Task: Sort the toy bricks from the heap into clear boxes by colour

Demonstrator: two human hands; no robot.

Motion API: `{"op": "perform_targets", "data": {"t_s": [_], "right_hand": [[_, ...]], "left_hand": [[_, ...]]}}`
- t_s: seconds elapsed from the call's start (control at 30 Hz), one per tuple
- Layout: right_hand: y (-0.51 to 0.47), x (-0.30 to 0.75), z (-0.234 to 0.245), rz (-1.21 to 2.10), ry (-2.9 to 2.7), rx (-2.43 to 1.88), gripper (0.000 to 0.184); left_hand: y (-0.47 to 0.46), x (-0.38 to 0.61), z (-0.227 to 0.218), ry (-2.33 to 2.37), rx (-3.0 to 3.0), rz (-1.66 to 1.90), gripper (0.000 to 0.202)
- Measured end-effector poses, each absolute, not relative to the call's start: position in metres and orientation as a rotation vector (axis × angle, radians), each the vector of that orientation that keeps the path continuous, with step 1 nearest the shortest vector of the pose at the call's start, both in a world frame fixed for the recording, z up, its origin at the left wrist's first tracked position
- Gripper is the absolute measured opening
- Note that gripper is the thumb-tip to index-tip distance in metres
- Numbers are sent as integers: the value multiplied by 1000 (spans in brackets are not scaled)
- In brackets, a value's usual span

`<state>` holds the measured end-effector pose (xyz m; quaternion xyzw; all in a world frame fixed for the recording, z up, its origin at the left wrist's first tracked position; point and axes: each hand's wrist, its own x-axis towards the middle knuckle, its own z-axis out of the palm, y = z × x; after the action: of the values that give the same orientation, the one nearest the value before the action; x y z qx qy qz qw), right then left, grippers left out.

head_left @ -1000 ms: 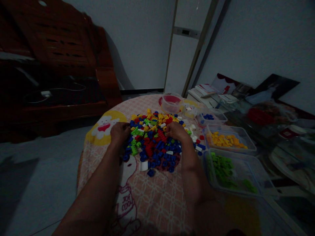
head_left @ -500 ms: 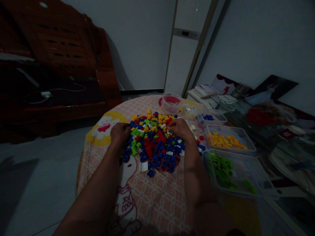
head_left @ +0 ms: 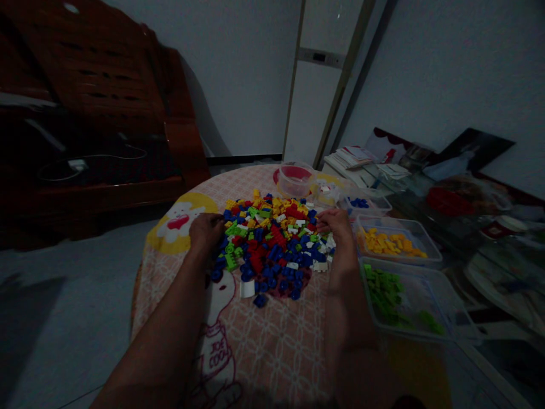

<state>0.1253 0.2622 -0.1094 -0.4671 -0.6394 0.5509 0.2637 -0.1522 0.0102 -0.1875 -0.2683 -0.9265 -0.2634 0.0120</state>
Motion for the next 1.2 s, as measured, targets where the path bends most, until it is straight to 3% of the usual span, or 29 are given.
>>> {"op": "perform_targets", "data": {"t_s": [0.27, 0.4, 0.6, 0.7, 0.83, 1.07, 1.2], "right_hand": [[283, 131, -128, 1224, -1805, -1330, 5], [287, 130, -131, 947, -2018, -1412, 26], [278, 124, -135, 432, -2464, -1382, 25], [272, 120, -139, 345, -2522, -1414, 24], [277, 119, -140, 470, -2424, -1378, 17], [282, 111, -136, 1267, -1662, -1104, 5], [282, 111, -140, 1358, -1535, -1004, 12]], "left_hand": [[9, -152, -188, -2894, -852, -820, 45], [10, -153, -189, -2895, -837, -801, 46], [10, -152, -189, -2884, -824, -828, 44], [10, -150, -187, -2888, -815, -835, 44], [11, -148, -184, -2915, -807, -825, 45], [9, -150, -187, -2887, -846, -841, 45], [10, -150, -186, -2897, -859, -827, 46]]}}
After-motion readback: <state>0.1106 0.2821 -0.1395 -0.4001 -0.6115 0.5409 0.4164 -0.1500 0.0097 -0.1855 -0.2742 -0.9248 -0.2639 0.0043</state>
